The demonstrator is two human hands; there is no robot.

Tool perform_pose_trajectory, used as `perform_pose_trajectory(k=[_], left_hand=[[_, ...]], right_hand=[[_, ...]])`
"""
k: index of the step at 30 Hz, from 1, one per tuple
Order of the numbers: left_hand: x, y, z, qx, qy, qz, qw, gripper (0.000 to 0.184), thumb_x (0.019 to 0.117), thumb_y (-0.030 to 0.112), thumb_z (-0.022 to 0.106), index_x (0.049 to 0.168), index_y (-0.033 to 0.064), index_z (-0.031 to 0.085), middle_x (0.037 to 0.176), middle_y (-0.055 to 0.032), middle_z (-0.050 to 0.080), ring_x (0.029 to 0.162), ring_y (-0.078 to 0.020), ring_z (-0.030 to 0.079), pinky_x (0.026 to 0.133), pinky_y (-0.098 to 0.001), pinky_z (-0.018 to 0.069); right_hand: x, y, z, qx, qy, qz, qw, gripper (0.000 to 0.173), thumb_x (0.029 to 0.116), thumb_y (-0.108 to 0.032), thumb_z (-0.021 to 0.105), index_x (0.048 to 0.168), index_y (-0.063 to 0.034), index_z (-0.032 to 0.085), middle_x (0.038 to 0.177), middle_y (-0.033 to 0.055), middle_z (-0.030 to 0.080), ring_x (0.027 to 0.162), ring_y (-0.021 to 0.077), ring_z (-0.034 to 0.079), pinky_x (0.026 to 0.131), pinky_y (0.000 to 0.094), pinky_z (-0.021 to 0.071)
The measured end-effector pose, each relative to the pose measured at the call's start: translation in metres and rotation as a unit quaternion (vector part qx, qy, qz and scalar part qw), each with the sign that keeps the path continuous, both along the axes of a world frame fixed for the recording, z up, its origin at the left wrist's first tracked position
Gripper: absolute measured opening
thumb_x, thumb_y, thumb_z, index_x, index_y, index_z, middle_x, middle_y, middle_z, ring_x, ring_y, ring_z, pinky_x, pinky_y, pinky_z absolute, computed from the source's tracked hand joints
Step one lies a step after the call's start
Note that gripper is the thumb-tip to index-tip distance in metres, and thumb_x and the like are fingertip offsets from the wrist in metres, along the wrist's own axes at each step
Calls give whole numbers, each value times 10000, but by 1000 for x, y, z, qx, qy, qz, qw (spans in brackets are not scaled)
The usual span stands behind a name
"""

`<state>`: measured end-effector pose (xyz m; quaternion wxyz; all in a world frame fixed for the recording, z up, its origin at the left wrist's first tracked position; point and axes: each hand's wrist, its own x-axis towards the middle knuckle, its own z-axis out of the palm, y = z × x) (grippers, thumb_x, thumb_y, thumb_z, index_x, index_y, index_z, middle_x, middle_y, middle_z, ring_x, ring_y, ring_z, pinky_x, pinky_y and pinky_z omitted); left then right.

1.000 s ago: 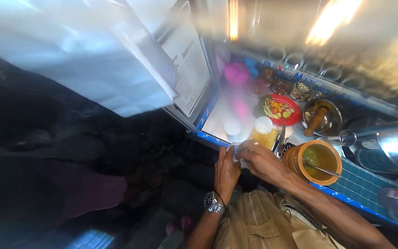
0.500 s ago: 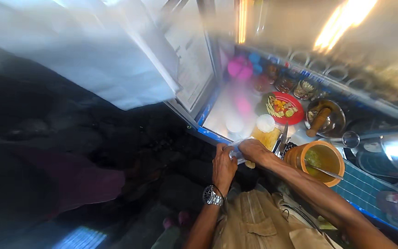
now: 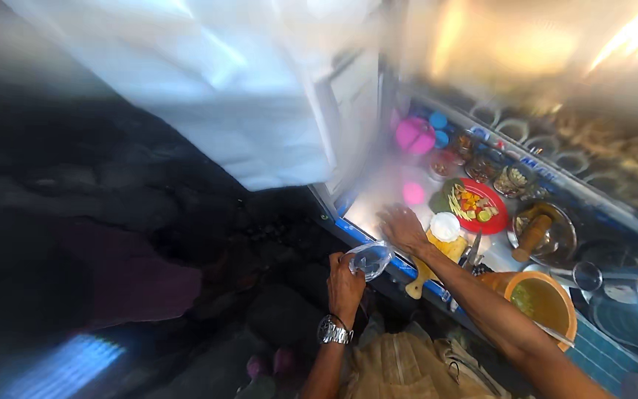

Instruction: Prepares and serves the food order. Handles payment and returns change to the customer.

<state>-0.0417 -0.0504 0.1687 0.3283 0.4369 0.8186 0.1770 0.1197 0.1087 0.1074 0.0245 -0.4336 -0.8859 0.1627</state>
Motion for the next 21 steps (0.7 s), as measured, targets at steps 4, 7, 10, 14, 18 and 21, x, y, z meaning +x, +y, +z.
perform_pose_trajectory(k=[4,7,10,14,18,21], left_hand=[[-14,-1,-1,39,5,56,998,392,908,86,668,1297,39,667,1427,-210,541,1081,-347,677,895,-477,579],[-19,0,-4,51,6,79,996,419,904,98,668,1320,45,652,1450,-209,519,1076,-342,679,884,-473,584],[-23,0,-4,68,-3,104,992,449,902,99,665,1345,36,629,1479,-218,490,1098,-351,670,897,-470,583],[-25,-1,1,105,6,157,982,463,894,91,670,1350,27,624,1480,-226,488,1075,-351,679,883,-464,589],[-15,4,1,137,18,176,975,460,894,88,675,1348,34,628,1479,-223,489,1057,-341,687,857,-447,597],[-5,12,-6,129,5,160,979,469,882,72,668,1349,37,629,1481,-217,490,1068,-342,682,870,-449,592]], right_hand=[[-2,-3,-4,39,-7,15,999,405,1073,-360,388,1336,-241,673,1480,52,569,1399,330,481,1117,553,404],[-2,-3,-5,39,-18,18,999,416,1076,-355,361,1329,-245,672,1473,51,569,1391,329,484,1085,549,424],[-1,1,6,-46,-30,-15,998,492,1030,-500,432,1433,-266,589,1548,68,489,1458,327,405,1139,566,369],[-8,6,45,-180,-120,-102,971,876,804,-462,791,1569,-303,395,1606,203,337,1369,470,444,958,629,500],[-15,9,53,-206,-146,-120,960,828,785,-317,817,1522,-275,442,1549,225,376,1281,475,516,883,614,542],[-8,10,55,-203,-140,-122,961,803,774,-317,819,1496,-267,472,1531,212,405,1244,455,548,872,604,546]])
